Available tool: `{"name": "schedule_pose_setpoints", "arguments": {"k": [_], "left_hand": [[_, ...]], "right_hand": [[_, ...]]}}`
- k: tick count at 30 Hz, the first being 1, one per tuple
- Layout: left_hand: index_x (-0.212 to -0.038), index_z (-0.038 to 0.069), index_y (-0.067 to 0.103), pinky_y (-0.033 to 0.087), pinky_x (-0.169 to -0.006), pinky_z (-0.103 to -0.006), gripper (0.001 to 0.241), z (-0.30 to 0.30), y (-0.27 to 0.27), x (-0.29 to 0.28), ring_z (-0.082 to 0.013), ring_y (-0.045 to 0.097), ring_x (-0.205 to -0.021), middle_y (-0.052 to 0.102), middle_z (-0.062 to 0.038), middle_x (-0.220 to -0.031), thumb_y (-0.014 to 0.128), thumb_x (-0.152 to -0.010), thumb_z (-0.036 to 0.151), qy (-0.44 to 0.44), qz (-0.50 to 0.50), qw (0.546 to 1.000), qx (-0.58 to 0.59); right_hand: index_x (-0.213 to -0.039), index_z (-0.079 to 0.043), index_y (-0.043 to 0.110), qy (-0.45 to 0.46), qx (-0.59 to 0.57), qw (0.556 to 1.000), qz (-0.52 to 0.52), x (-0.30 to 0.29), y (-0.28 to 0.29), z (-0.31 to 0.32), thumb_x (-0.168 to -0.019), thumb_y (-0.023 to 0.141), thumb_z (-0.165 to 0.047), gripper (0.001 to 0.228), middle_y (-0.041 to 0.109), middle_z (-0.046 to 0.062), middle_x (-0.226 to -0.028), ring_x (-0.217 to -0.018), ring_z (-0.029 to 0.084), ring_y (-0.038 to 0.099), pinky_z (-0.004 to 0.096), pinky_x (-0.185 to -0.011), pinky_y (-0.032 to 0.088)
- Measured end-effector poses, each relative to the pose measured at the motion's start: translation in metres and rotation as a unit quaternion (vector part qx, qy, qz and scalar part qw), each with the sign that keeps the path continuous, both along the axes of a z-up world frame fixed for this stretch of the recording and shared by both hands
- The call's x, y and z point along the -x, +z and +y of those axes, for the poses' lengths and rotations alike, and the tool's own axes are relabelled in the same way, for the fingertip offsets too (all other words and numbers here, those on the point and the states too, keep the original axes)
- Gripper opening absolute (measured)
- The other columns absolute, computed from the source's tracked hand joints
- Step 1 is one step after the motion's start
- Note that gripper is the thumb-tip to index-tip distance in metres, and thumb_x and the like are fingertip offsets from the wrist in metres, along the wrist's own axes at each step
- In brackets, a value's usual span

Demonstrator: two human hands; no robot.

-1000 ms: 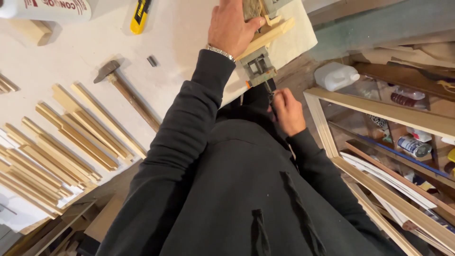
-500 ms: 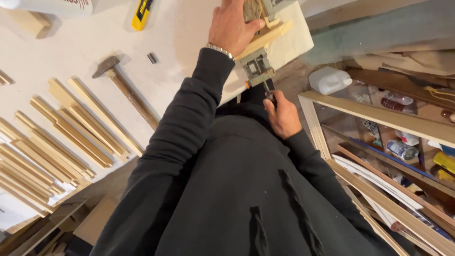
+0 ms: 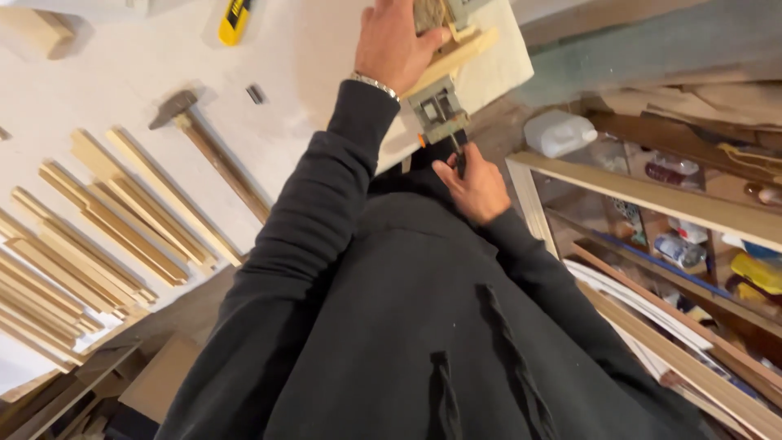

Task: Assembling a wooden picture frame using corner clamps and a hammer.

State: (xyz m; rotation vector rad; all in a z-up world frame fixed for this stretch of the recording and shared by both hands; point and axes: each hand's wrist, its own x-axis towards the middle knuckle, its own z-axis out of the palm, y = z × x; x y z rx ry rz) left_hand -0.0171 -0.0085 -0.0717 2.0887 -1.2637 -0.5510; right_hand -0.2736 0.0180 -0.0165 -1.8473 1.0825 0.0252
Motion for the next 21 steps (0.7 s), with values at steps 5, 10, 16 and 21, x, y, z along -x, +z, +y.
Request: {"name": "schedule_pose_setpoints", "arguments": {"k": [5, 10, 16, 21], "left_hand": [[-0.134, 0.013, 0.051, 0.042, -0.094, -0.0485, 0.062, 0.001, 0.022, 0.002, -0.0383, 0.058, -0.113, 0.059, -0.015, -0.129, 0.085, -0.086, 0.030, 0.019, 0.009, 0.999, 0.048], [-0.142, 0.015, 0.047, 0.042, -0.100, -0.0477, 0.066, 0.001, 0.031, 0.007, -0.0362, 0.056, -0.119, 0.057, -0.012, -0.134, 0.083, -0.088, 0.027, 0.030, 0.055, 0.998, 0.023], [-0.150, 0.016, 0.040, 0.041, -0.105, -0.0472, 0.079, 0.004, 0.035, 0.006, -0.0344, 0.052, -0.127, 0.055, -0.011, -0.138, 0.086, -0.087, 0.025, 0.022, 0.048, 0.998, 0.043], [-0.146, 0.013, 0.048, 0.044, -0.098, -0.0493, 0.081, -0.008, 0.081, -0.009, -0.0442, 0.047, -0.118, 0.050, -0.026, -0.140, 0.088, -0.078, 0.030, 0.029, -0.061, 0.995, 0.071]], "right_hand": [[-0.099, -0.002, 0.063, 0.000, 0.020, 1.000, 0.024, 0.001, -0.031, -0.004, -0.101, 0.074, -0.037, 0.036, 0.065, 0.019, -0.075, -0.074, 0.040, 0.065, 0.046, -0.063, 0.050], [-0.093, -0.005, 0.056, -0.065, -0.349, 0.935, 0.002, 0.011, -0.039, -0.023, -0.103, 0.063, -0.033, 0.031, 0.052, 0.002, -0.061, -0.051, 0.018, 0.049, 0.035, -0.048, 0.040], [-0.102, -0.008, 0.055, 0.037, -0.387, 0.918, -0.077, 0.026, -0.039, -0.051, -0.106, 0.054, -0.032, 0.024, 0.057, -0.004, -0.070, -0.060, 0.010, 0.056, 0.027, -0.056, 0.048], [-0.102, 0.001, 0.071, 0.170, 0.101, 0.979, -0.051, 0.036, -0.024, -0.150, -0.104, 0.068, -0.021, 0.022, 0.069, 0.021, -0.087, -0.076, 0.032, 0.067, 0.040, -0.066, 0.052]]}}
